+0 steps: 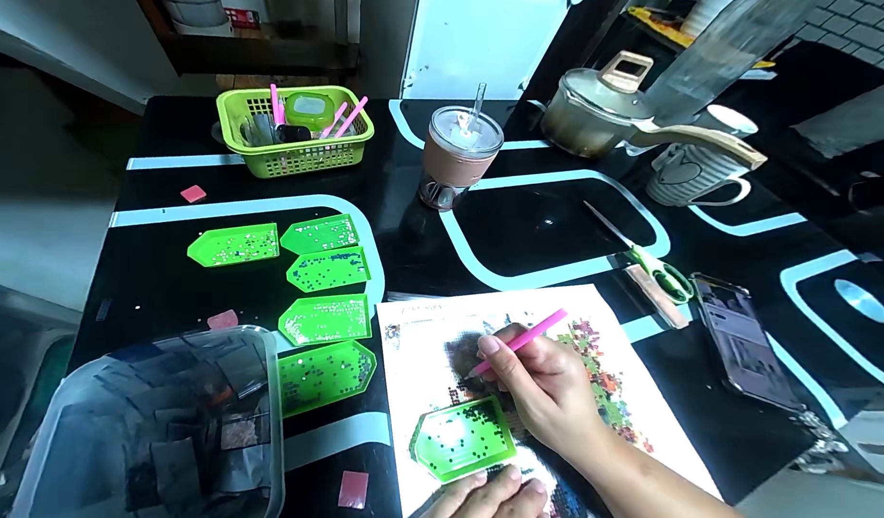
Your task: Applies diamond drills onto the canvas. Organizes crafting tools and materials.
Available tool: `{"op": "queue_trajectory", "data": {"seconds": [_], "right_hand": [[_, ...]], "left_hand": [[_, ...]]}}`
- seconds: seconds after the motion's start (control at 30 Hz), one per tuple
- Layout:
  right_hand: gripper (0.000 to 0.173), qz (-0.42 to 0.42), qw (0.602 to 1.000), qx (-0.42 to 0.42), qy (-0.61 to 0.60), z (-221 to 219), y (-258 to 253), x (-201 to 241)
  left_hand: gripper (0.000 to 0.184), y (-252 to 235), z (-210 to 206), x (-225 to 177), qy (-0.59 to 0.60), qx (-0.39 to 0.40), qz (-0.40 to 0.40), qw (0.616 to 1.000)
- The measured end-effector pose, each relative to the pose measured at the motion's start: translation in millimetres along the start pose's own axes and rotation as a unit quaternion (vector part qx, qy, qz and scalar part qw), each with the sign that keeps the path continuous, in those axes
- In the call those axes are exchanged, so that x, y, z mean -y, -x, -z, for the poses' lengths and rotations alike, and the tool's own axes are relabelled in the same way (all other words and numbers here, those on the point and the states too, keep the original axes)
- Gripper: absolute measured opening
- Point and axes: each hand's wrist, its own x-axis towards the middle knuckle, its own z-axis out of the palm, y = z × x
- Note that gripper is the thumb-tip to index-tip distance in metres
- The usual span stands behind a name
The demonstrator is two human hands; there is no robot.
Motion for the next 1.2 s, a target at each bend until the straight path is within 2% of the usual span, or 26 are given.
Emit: {"op": "queue_trajectory", "data": {"seconds": [0.1, 0.17, 0.3, 0.4, 0.73, 1.2], "right_hand": [[0.030, 0.061, 0.995, 0.017, 0.083, 0.8, 1.4, 3.7], [0.029, 0.078, 0.992, 0.025, 0.095, 1.5, 2.5, 5.1], [0.027, 0.052, 0.998, 0.019, -0.010, 3.2, 4.4, 4.2], [0.029, 0.050, 0.994, 0.052, -0.087, 4.3, 6.2, 6.7], [0.031, 0.090, 0.982, 0.130, -0.106, 1.5, 8.4, 8.7], [0.031, 0.108, 0.977, 0.147, -0.107, 0.8, 8.7, 9.2]], "left_hand": [[0.050, 0.1, -0.2, -0.1, 0.006, -0.002, 0.002, 1.000], [0.051, 0.1, -0.4, -0.3, 0.006, -0.005, 0.002, 1.000], [0.051, -0.1, 0.4, -0.7, 0.010, -0.003, 0.003, 1.000], [0.051, -0.3, 0.0, -0.9, 0.007, -0.007, 0.001, 1.000], [0.050, 0.0, 0.0, 0.0, 0.008, -0.014, -0.001, 1.000], [0.050, -0.1, -0.3, -0.2, 0.008, -0.022, -0.001, 1.000]]}}
